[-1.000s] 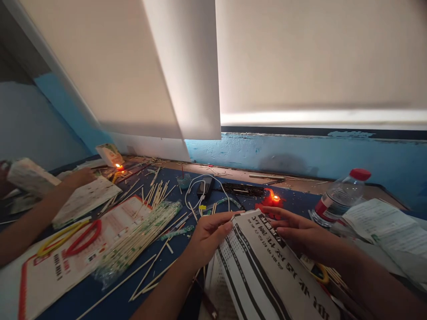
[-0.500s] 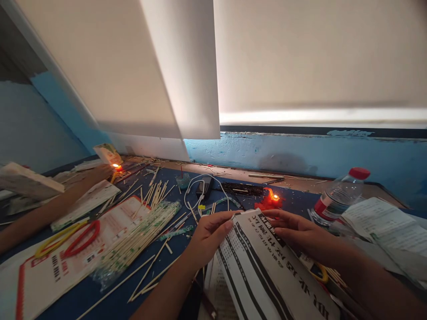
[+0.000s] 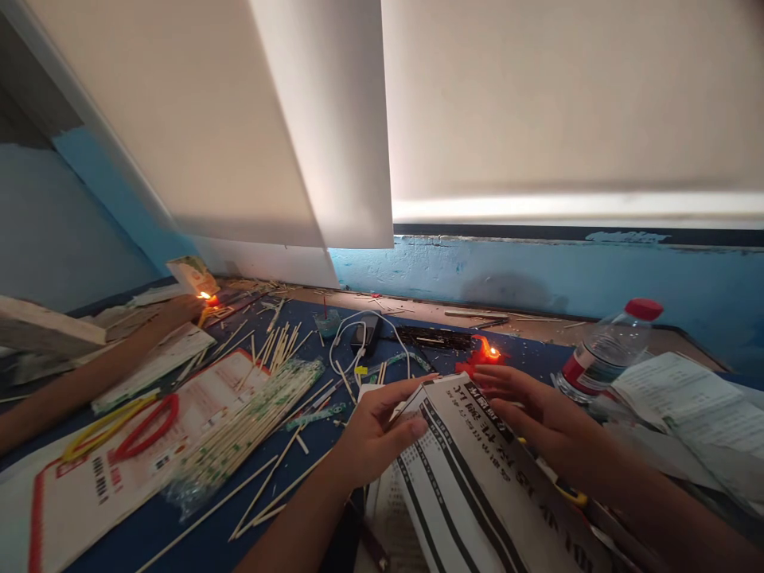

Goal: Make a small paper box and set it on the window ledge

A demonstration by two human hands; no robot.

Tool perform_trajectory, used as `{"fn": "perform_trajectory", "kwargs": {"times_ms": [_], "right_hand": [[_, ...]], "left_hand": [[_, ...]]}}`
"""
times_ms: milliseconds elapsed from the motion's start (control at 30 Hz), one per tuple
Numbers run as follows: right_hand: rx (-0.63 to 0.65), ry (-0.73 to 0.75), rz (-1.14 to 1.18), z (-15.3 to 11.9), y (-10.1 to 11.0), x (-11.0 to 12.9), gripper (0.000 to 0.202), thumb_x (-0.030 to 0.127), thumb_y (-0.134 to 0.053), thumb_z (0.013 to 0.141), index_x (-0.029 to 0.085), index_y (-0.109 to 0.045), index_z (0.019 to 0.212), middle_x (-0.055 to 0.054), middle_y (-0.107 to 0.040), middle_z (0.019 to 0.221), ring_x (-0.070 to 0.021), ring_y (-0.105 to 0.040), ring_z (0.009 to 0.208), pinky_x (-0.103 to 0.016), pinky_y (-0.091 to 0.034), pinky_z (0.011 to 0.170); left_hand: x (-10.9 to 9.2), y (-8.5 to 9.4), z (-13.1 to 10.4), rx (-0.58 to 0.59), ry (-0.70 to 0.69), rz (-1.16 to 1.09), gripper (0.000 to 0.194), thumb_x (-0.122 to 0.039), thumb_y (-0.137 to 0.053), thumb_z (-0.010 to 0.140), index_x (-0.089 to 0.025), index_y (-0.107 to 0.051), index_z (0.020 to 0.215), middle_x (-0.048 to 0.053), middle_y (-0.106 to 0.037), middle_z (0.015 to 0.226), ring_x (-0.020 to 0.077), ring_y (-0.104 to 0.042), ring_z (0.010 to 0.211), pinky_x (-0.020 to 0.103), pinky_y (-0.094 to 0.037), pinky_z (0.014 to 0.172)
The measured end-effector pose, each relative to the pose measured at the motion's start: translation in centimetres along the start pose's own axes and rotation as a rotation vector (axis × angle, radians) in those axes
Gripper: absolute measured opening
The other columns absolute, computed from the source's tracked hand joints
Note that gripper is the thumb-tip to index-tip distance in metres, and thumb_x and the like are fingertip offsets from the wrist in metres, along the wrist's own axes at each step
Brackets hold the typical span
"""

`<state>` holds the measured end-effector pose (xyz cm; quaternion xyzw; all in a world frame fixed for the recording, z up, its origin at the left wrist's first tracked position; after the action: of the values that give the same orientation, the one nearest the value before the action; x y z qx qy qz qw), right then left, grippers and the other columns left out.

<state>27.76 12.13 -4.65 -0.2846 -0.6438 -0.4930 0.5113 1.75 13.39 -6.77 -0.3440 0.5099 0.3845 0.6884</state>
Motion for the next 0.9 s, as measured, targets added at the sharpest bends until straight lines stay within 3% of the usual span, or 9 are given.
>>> {"fn": "perform_trajectory", "kwargs": {"times_ms": [67, 167, 267, 467, 567, 667, 767, 900], "right_hand": [[-0.102, 0.089, -0.256, -1.2, -0.2, 1.4, 0.046, 0.05, -0.057, 0.105, 0.036, -0.057, 0.149, -0.008, -0.057, 0.156, -0.0373, -0.051, 0.144, -0.065, -0.041, 0.118], [-0.004, 0.265, -0.457, -3.1, -1.5, 3.7, 0.052, 0.045, -0.061, 0.104, 0.044, -0.05, 0.155, -0.002, -0.045, 0.166, -0.0384, -0.043, 0.151, -0.064, -0.041, 0.12], [0.097, 0.354, -0.532, -4.2, -2.8, 5.3, 0.069, 0.041, -0.07, 0.099, 0.046, -0.04, 0.161, 0.0, -0.04, 0.169, -0.0396, -0.043, 0.15, -0.061, -0.044, 0.118], [0.092, 0.395, -0.549, -4.5, -3.4, 6.2, 0.09, 0.035, -0.077, 0.093, 0.047, -0.025, 0.166, 0.003, -0.036, 0.17, -0.0386, -0.04, 0.151, -0.057, -0.038, 0.123], [0.123, 0.363, -0.604, -4.4, -3.7, 5.8, 0.087, 0.041, -0.075, 0.095, 0.045, -0.025, 0.166, 0.001, -0.031, 0.171, -0.0395, -0.036, 0.153, -0.062, -0.038, 0.121], [0.157, 0.334, -0.626, -4.2, -3.8, 5.5, 0.08, 0.045, -0.072, 0.097, 0.043, -0.03, 0.165, 0.0, -0.03, 0.172, -0.0403, -0.033, 0.155, -0.065, -0.037, 0.121], [0.118, 0.308, -0.597, -3.7, -2.9, 5.2, 0.07, 0.038, -0.069, 0.1, 0.045, -0.038, 0.162, 0.003, -0.036, 0.17, -0.0374, -0.035, 0.155, -0.06, -0.037, 0.123], [0.067, 0.217, -0.6, -3.9, 0.3, 4.6, 0.057, 0.03, -0.055, 0.105, 0.048, -0.044, 0.158, 0.006, -0.043, 0.167, -0.0325, -0.051, 0.146, -0.051, -0.05, 0.115]], "left_hand": [[0.0, -0.2, -0.1, 0.014, 0.01, 0.006, 0.055, -0.042, -0.078, 0.09, -0.021, -0.069, 0.14, 0.016, -0.074, 0.135, 0.042, -0.068, 0.123, 0.043, -0.06, 0.09], [0.0, -0.4, -0.4, 0.016, 0.02, 0.028, 0.055, -0.037, -0.077, 0.091, -0.025, -0.066, 0.144, 0.013, -0.073, 0.136, 0.0368, -0.072, 0.116, 0.038, -0.059, 0.088], [0.0, -0.5, -0.6, 0.03, 0.009, 0.051, 0.058, -0.04, -0.076, 0.092, -0.027, -0.063, 0.147, 0.012, -0.068, 0.144, 0.0366, -0.066, 0.126, 0.038, -0.056, 0.097], [-0.4, -0.6, -0.6, 0.074, -0.03, 0.115, 0.055, -0.044, -0.069, 0.097, -0.03, -0.061, 0.149, 0.01, -0.063, 0.151, 0.0353, -0.06, 0.135, 0.044, -0.046, 0.113], [-0.7, -0.6, -0.6, 0.065, -0.047, 0.166, 0.048, -0.042, -0.066, 0.1, -0.029, -0.065, 0.146, 0.008, -0.063, 0.152, 0.035, -0.053, 0.142, 0.045, -0.034, 0.121], [-0.6, -0.5, -0.4, 0.032, -0.009, 0.184, 0.043, -0.042, -0.062, 0.102, -0.029, -0.067, 0.143, 0.007, -0.064, 0.151, 0.0344, -0.054, 0.141, 0.046, -0.031, 0.122], [0.1, -0.1, -0.1, -0.018, 0.066, 0.151, 0.044, -0.048, -0.055, 0.104, -0.027, -0.069, 0.14, 0.009, -0.069, 0.145, 0.0351, -0.062, 0.132, 0.047, -0.041, 0.114], [1.1, 0.4, 0.5, -0.035, 0.185, 0.076, 0.055, -0.058, -0.045, 0.105, -0.019, -0.076, 0.129, 0.013, -0.082, 0.117, 0.0327, -0.075, 0.098, 0.041, -0.055, 0.084]]}}
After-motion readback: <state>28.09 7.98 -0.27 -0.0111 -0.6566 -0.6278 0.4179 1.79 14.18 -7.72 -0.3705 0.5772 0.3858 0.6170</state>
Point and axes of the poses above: each hand's wrist, its own z-axis towards the middle knuckle, its own y-axis out of the back of the hand, x = y × z, the point moved 3 cm from there along z, towards the middle knuckle
